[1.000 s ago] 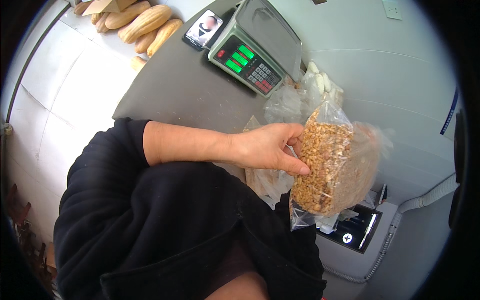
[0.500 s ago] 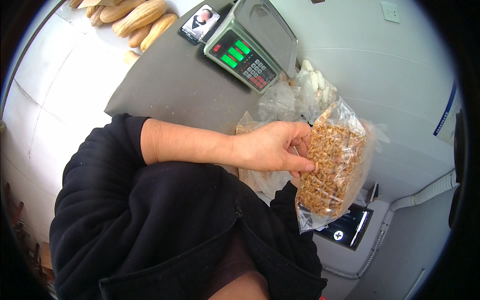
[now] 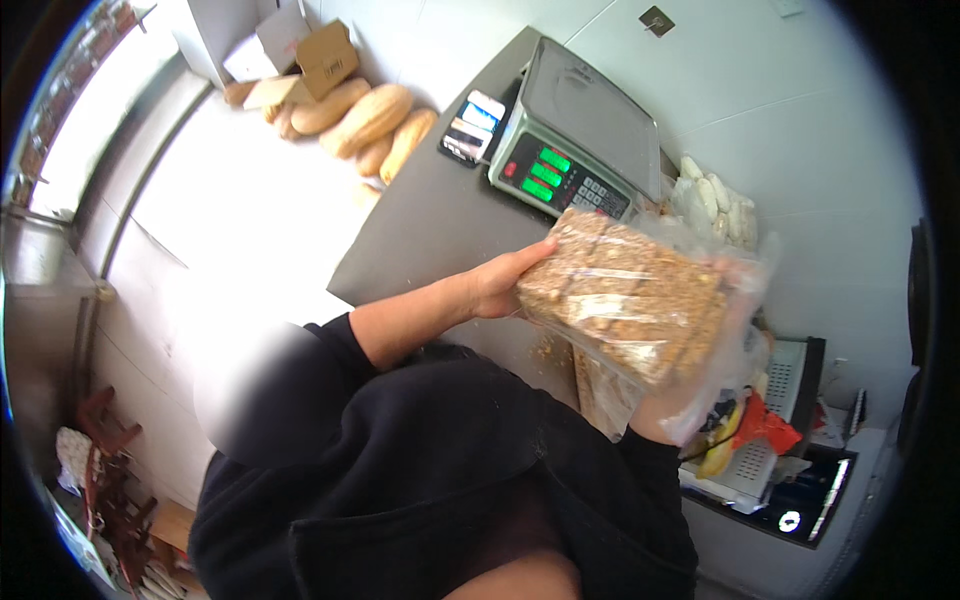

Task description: The person scoops granular food from a large plastic bag into smaller zip-top bags, then places each filled bag on a digital scale to check the weight. The person repeats this process multiple times, adjusting the contents as needed to reach the target weight.

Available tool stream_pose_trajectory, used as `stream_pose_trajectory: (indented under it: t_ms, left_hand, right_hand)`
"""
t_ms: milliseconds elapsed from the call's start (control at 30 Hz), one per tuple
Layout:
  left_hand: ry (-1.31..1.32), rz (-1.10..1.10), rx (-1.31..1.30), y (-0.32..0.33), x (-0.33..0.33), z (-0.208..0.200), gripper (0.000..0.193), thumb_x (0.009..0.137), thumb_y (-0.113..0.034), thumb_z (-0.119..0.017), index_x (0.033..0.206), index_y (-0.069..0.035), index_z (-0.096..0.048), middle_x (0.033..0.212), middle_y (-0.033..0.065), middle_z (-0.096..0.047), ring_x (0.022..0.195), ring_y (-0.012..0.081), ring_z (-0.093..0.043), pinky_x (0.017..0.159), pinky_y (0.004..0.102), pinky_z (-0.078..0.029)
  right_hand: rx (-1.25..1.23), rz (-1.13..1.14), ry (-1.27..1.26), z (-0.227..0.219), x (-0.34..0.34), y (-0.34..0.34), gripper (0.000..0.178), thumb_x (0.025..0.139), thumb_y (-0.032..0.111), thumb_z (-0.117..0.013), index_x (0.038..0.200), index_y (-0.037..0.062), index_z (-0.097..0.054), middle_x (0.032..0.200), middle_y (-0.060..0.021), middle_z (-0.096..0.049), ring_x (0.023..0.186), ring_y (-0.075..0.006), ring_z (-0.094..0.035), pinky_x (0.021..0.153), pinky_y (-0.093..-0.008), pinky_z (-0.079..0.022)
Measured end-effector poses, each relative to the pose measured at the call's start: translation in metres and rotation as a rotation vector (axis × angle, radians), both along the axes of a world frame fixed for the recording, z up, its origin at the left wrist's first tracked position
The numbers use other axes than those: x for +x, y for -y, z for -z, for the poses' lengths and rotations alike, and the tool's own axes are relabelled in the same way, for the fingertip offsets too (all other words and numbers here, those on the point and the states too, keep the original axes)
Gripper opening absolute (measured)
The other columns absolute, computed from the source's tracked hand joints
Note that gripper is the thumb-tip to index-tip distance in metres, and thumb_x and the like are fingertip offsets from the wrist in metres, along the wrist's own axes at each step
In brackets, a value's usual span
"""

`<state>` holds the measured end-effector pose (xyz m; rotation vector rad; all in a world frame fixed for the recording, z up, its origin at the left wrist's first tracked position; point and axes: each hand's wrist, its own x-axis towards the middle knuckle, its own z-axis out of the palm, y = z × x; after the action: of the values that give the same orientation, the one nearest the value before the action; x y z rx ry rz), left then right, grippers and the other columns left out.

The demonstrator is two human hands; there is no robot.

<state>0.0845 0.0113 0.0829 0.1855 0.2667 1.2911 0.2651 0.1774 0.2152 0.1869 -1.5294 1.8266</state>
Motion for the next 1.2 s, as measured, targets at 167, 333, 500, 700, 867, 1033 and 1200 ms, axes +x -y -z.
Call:
stream_pose_trajectory:
  t_ms: [167,333,500,700,867,1033,1200]
  left_hand:
    - [-0.078,-0.028,-0.096,0.019,-0.015,0.039,0.057,0.094,-0.044,-0.046,0.134,-0.004,-0.041,0.133,0.0115,-0.049,0.12,0.0226,-0.048,0.105,0.0382,-0.035]
    - [-0.017,0.061,-0.193,0.036,-0.017,0.046,0.058,0.094,-0.047,-0.044,0.134,-0.005,-0.042,0.131,0.012,-0.051,0.12,0.0243,-0.049,0.105,0.0392,-0.035]
    - [-0.217,0.058,-0.28,0.037,-0.012,0.047,0.062,0.094,-0.052,-0.042,0.133,-0.004,-0.043,0.13,0.0122,-0.052,0.119,0.0246,-0.05,0.103,0.039,-0.037]
    - [-0.156,0.087,-0.293,0.034,-0.011,0.061,0.058,0.093,-0.049,-0.045,0.131,-0.005,-0.045,0.129,0.012,-0.052,0.117,0.0241,-0.051,0.103,0.0385,-0.037]
    - [-0.158,0.058,-0.336,0.024,-0.02,0.074,0.053,0.094,-0.044,-0.048,0.13,-0.006,-0.046,0.127,0.0113,-0.054,0.116,0.0237,-0.052,0.103,0.0385,-0.037]
    - [-0.187,0.05,-0.246,0.02,-0.036,0.083,0.055,0.091,-0.042,-0.054,0.132,-0.006,-0.044,0.129,0.0111,-0.052,0.117,0.024,-0.052,0.102,0.0394,-0.038]
    - [-0.171,0.134,-0.147,0.027,-0.04,0.096,0.061,0.087,-0.041,-0.06,0.133,-0.005,-0.041,0.13,0.0122,-0.051,0.118,0.0246,-0.051,0.103,0.0406,-0.038]
  right_hand:
    - [-0.069,0.5,0.272,0.036,-0.011,0.032,0.021,0.094,0.02,-0.047,0.085,0.0021,-0.052,0.086,-0.0134,-0.057,0.084,-0.0271,-0.055,0.085,-0.0442,-0.046]
    - [-0.032,0.403,0.194,0.043,-0.024,0.053,0.033,0.097,0.026,-0.041,0.084,-0.0017,-0.054,0.082,-0.0174,-0.059,0.077,-0.0298,-0.058,0.077,-0.0425,-0.047]
    - [0.08,0.56,0.376,0.048,-0.025,0.057,0.044,0.095,0.034,-0.039,0.085,-0.0039,-0.058,0.083,-0.0195,-0.063,0.078,-0.0268,-0.061,0.075,-0.0368,-0.048]
    - [0.112,0.698,0.513,0.076,-0.006,0.045,0.037,0.096,0.028,-0.041,0.091,-0.0034,-0.059,0.088,-0.0171,-0.063,0.079,-0.0246,-0.061,0.076,-0.0356,-0.047]
    - [-0.014,0.881,0.54,0.108,-0.004,0.04,0.038,0.097,0.028,-0.041,0.1,-0.0042,-0.059,0.093,-0.0158,-0.065,0.086,-0.0211,-0.061,0.08,-0.0331,-0.047]
    - [-0.157,0.942,0.382,0.129,-0.012,0.044,0.037,0.098,0.024,-0.041,0.096,-0.0064,-0.06,0.092,-0.0145,-0.063,0.081,-0.0221,-0.06,0.073,-0.0361,-0.047]
    - [0.125,1.062,0.501,0.13,-0.017,0.045,0.033,0.097,0.024,-0.043,0.099,-0.0056,-0.057,0.09,-0.0122,-0.061,0.083,-0.0221,-0.06,0.077,-0.0369,-0.048]
